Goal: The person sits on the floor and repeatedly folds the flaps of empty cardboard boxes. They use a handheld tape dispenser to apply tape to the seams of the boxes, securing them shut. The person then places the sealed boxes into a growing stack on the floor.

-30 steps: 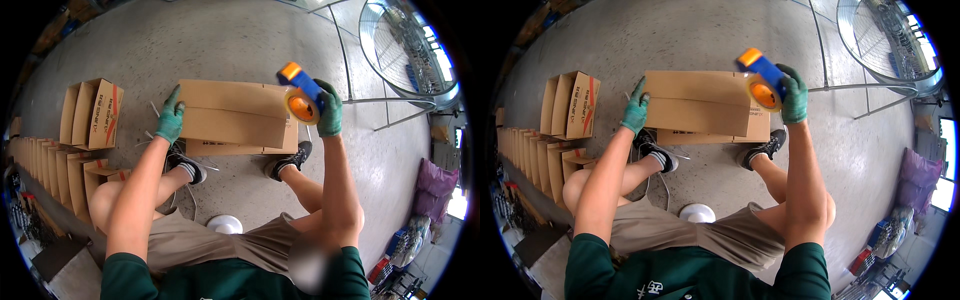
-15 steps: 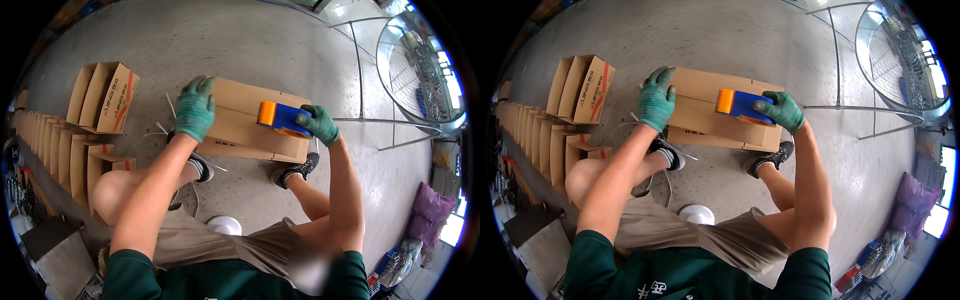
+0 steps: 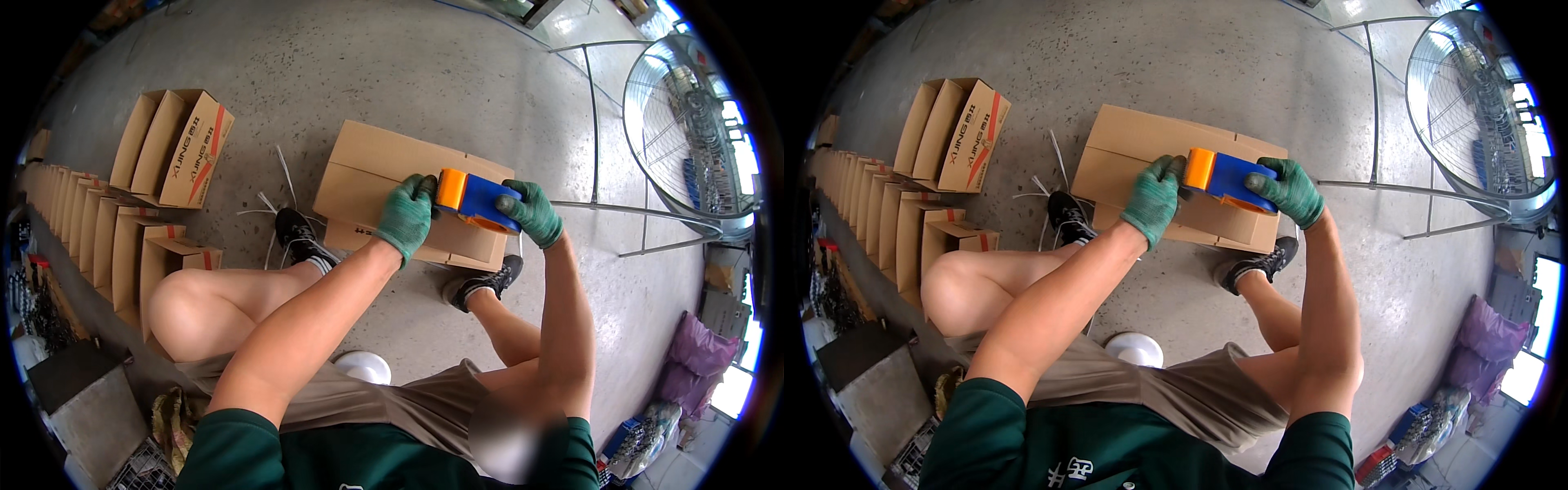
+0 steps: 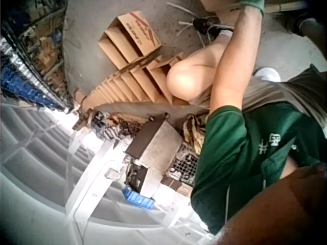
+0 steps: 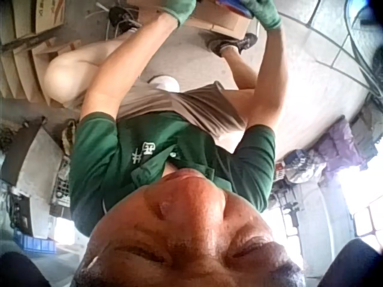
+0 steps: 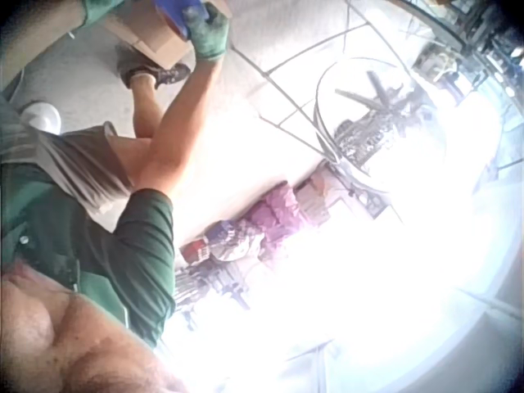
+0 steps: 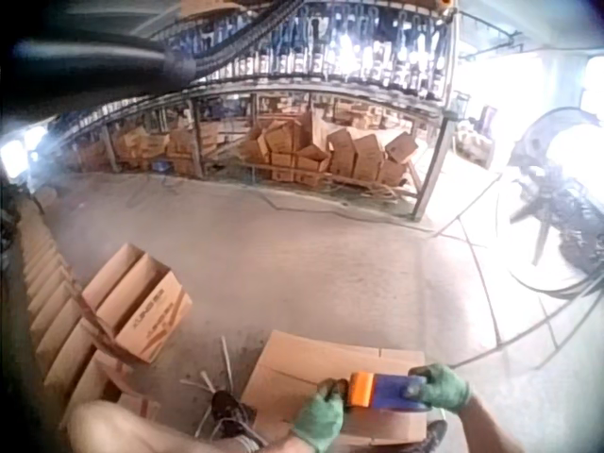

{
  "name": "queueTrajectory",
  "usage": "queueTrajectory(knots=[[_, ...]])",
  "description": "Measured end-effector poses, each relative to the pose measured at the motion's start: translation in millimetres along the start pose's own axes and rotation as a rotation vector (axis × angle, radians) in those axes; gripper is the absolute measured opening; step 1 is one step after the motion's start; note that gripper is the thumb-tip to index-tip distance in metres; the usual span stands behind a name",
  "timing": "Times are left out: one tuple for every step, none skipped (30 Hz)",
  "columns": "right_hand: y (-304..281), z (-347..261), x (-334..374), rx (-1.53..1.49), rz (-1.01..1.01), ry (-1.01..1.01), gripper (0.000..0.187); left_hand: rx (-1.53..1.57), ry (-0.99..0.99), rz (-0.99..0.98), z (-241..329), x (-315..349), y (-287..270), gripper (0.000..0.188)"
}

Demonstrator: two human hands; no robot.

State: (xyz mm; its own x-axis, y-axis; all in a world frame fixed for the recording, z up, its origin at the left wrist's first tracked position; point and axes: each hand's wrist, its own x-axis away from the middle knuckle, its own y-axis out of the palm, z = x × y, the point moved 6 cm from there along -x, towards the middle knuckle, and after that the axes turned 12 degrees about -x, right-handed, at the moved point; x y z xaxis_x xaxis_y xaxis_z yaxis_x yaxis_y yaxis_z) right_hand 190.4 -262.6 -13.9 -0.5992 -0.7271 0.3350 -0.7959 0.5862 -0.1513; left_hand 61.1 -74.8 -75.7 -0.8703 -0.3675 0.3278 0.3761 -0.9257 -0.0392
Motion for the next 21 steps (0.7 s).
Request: queueTrajectory(knots=[[3.9, -6.0, -1.9, 0.009, -0.015, 0.001, 0.048, -0.101, 0.077, 0.063, -4.9, -5.7, -7.1, 0.041], [6.9, -11.9, -2.6, 0.048, -0.03, 0.019, 0.048, -0.203, 0.152, 0.119, -5.7, -11.9, -13.5, 0.04], [10.0, -18.7, -2.0, 0.086, -0.046, 0.036, 0.048, -0.368, 0.232, 0.245, 3.8, -12.9, -28.7, 0.039], [12.8, -22.6, -2.0, 0.124, -0.062, 0.052, 0.048, -0.534, 0.312, 0.371, 13.3, -12.6, -49.2, 0.039], [11.3, -23.7, -2.0, 0.132, -0.048, 0.076, 0.047, -0.697, 0.396, 0.496, 23.9, -13.3, -70.3, 0.038], [10.4, -25.1, -1.9, 0.141, -0.035, 0.098, 0.046, -0.826, 0.348, 0.617, 17.8, -23.2, -101.7, 0.034], [11.9, -26.8, -2.9, 0.149, -0.025, 0.118, 0.045, -0.955, 0.296, 0.742, 6.6, -35.3, -137.6, 0.03], [15.7, -30.9, -5.2, 0.148, -0.01, 0.121, 0.044, -0.639, 0.176, 0.684, -14.2, -52.5, -174.9, 0.031], [21.9, -35.3, -8.6, 0.147, -0.003, 0.126, 0.043, -0.457, 0.099, 0.621, -35.0, -60.9, -197.5, 0.031], [26.9, -37.2, -11.5, 0.148, 0.005, 0.131, 0.042, -0.277, 0.015, 0.573, -55.9, -68.6, -217.9, 0.032], [26.5, -36.7, -12.9, 0.172, 0.005, 0.142, 0.041, -0.225, -0.018, 0.513, -63.1, -74.7, -221.1, 0.032], [24.5, -35.7, -13.7, 0.196, 0.007, 0.155, 0.041, -0.254, -0.03, 0.49, -69.1, -79.1, -221.0, 0.034], [22.8, -34.6, -14.4, 0.218, 0.011, 0.168, 0.04, -0.281, -0.039, 0.469, -73.9, -85.7, -221.5, 0.036], [19.0, -29.9, -10.0, 0.212, 0.028, 0.188, 0.04, -0.385, -0.031, 0.469, -69.4, -86.7, -205.4, 0.038], [23.9, -34.5, -13.9, 0.207, 0.015, 0.183, 0.039, -0.495, -0.02, 0.506, -63.5, -80.8, -211.2, 0.041], [28.8, -38.3, -17.8, 0.201, 0.002, 0.178, 0.039, -0.463, 0.039, 0.584, -100.0, -93.9, -226.7, 0.041], [31.6, -38.8, -19.5, 0.211, -0.004, 0.187, 0.039, -0.561, -0.027, 0.462, -125.9, -100.7, -229.3, 0.039], [34.3, -38.8, -20.6, 0.22, -0.009, 0.194, 0.039, -0.658, -0.092, 0.338, -144.7, -104.9, -231.8, 0.037], [37.0, -40.7, -22.4, 0.229, -0.014, 0.197, 0.039, -0.753, -0.154, 0.216, -159.8, -108.1, -232.8, 0.035], [35.5, -39.5, -21.2, 0.228, -0.002, 0.19, 0.039, -0.395, -0.079, 0.141, -157.6, -106.8, -215.8, 0.031], [35.6, -39.4, -20.8, 0.228, 0.005, 0.179, 0.039, -0.264, -0.062, 0.127, -153.2, -105.6, -208.2, 0.038]])
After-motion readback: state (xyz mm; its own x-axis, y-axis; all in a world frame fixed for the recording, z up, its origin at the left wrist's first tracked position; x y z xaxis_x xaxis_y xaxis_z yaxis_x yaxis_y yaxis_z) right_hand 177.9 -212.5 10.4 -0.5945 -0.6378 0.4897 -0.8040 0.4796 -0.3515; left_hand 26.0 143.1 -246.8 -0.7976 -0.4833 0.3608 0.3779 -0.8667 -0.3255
